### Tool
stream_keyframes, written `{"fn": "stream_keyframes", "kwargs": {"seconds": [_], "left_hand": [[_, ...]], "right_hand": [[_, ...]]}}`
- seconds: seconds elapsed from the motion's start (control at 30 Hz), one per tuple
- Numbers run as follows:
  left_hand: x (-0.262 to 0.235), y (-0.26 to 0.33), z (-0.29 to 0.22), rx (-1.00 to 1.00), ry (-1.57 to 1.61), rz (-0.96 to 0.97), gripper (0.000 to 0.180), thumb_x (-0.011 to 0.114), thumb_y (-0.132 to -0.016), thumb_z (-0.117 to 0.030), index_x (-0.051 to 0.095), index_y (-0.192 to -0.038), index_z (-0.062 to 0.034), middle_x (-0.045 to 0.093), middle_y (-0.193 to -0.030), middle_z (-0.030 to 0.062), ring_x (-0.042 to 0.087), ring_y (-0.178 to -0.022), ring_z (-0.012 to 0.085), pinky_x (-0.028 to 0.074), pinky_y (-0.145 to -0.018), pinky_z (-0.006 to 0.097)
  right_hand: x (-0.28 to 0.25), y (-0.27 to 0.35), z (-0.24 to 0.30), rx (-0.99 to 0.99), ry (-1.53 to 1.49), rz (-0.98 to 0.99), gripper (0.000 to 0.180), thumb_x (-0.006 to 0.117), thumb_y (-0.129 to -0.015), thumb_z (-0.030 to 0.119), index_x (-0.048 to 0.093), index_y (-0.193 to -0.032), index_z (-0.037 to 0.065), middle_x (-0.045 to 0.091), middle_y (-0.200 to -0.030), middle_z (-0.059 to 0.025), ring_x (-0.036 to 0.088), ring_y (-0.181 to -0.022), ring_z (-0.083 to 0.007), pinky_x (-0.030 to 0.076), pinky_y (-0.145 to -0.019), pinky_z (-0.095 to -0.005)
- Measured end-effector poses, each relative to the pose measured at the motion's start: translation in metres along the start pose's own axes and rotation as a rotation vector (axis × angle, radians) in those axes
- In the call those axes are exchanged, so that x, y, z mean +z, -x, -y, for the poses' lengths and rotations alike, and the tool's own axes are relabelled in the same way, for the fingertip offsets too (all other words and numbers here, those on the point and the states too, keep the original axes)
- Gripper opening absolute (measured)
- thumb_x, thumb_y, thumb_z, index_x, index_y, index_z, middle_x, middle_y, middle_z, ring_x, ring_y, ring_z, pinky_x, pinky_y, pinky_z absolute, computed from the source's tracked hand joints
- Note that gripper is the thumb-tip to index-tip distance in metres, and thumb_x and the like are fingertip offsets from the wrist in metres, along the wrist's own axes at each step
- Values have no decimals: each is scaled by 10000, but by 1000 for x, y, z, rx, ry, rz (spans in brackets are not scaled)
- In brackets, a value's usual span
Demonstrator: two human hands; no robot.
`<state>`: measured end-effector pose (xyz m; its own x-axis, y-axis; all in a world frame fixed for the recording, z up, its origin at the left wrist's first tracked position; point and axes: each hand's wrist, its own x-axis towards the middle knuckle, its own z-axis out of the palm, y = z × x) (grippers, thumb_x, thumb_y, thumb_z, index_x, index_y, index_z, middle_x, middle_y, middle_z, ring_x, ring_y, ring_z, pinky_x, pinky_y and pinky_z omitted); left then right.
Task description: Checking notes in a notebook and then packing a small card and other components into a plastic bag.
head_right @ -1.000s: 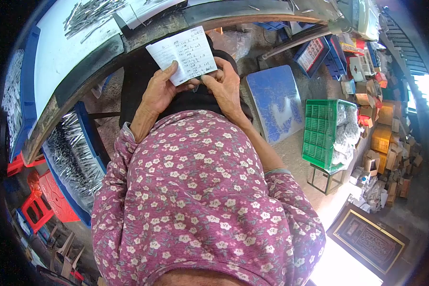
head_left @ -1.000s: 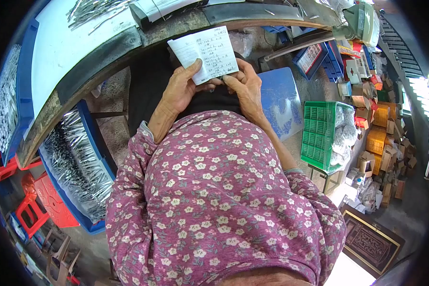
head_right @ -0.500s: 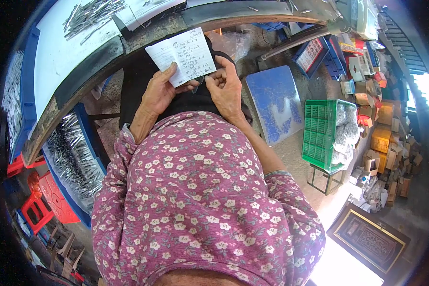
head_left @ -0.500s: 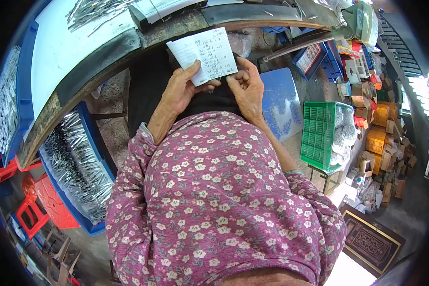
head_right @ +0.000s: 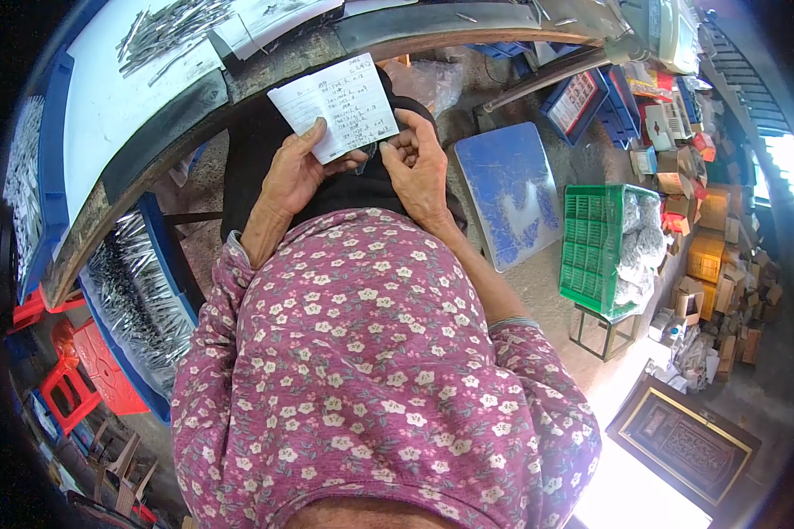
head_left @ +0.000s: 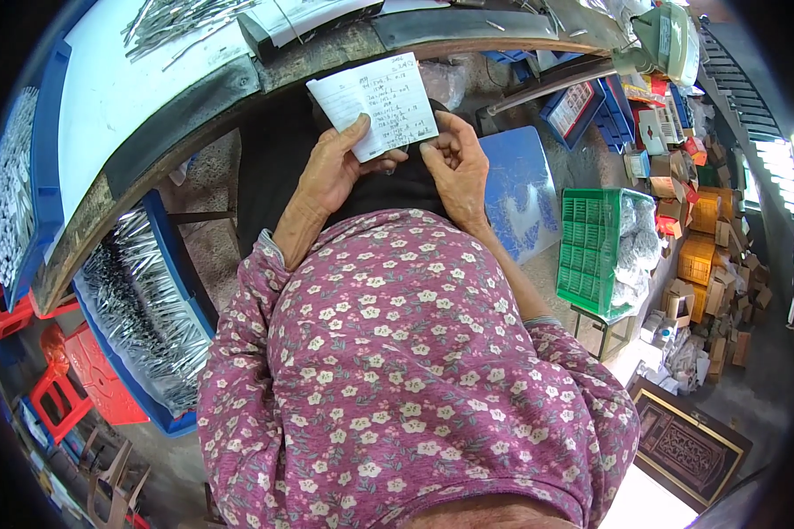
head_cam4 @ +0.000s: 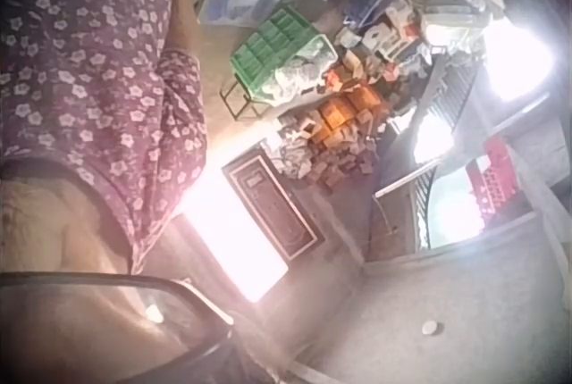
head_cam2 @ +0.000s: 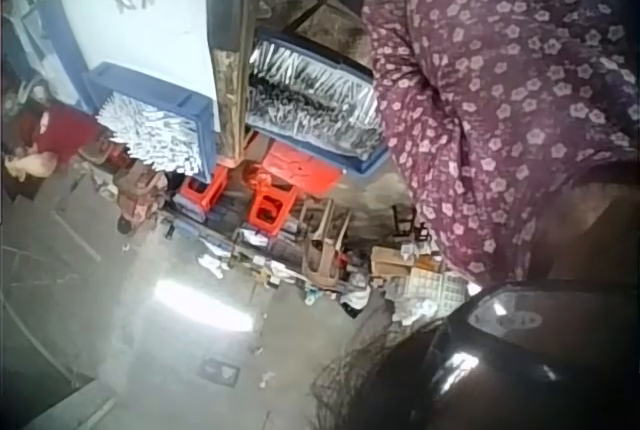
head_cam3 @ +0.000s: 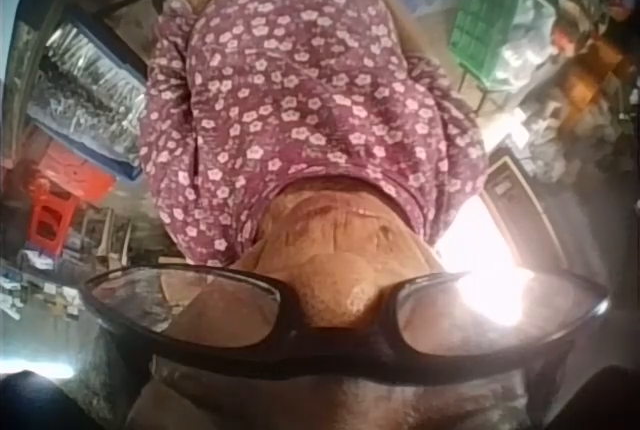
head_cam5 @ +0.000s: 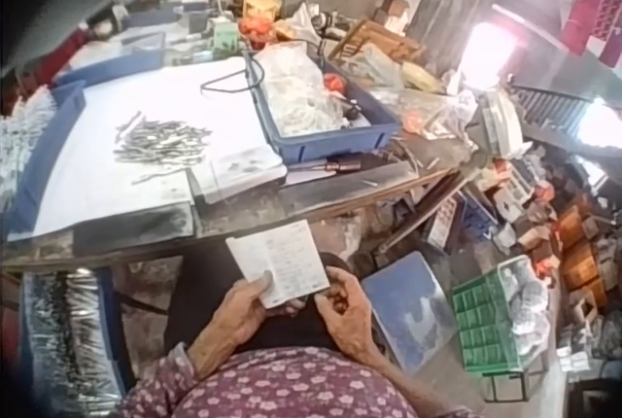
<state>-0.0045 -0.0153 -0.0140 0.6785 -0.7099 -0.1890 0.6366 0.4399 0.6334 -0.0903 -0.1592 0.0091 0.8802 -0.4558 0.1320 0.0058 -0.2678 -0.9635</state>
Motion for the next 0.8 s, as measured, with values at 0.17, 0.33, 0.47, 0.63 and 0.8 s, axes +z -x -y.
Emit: {"fn": "stream_keyframes", "kwargs": {"seconds": [0.17, 0.33, 0.47, 0.63, 0.8], "left_hand": [[1, 0, -1, -1, 4, -5, 398, 413, -910, -281, 465, -1102, 64, 605, -934, 184, 630, -763, 252, 528, -639, 299], [1, 0, -1, -14, 17, -10, 402, 423, -906, -280, 458, -1107, 67, 599, -949, 185, 630, -766, 254, 527, -643, 302], [0, 0, -3, -19, 17, -15, 401, 424, -906, -278, 458, -1108, 67, 598, -954, 185, 630, -766, 254, 526, -641, 302], [2, 1, -1, -22, 18, -16, 391, 417, -910, -271, 460, -1104, 66, 599, -956, 186, 630, -766, 255, 525, -641, 301], [1, 1, -1, -26, 5, -5, 388, 416, -911, -270, 464, -1099, 66, 602, -947, 185, 631, -764, 254, 524, -642, 297]], "right_hand": [[0, 0, -1, -10, 20, 5, 367, 569, -762, -28, 488, -1116, 22, 516, -721, 28, 416, -600, -5, 353, -542, -146], [1, 0, -7, -92, 120, -2, 365, 574, -760, -21, 504, -1114, 26, 504, -724, 31, 415, -603, -10, 362, -534, -155], [1, 0, -7, -93, 115, -1, 364, 576, -755, -21, 505, -1110, 20, 504, -722, 32, 418, -600, -16, 366, -530, -159], [-3, -3, -7, -76, 47, -51, 319, 563, -767, -23, 530, -1082, 20, 502, -731, 25, 421, -619, -26, 368, -561, -165], [-11, -20, 1, -91, 45, -94, 201, 535, -817, 36, 573, -1012, 2, 536, -793, 8, 462, -707, -59, 397, -648, -200]]}}
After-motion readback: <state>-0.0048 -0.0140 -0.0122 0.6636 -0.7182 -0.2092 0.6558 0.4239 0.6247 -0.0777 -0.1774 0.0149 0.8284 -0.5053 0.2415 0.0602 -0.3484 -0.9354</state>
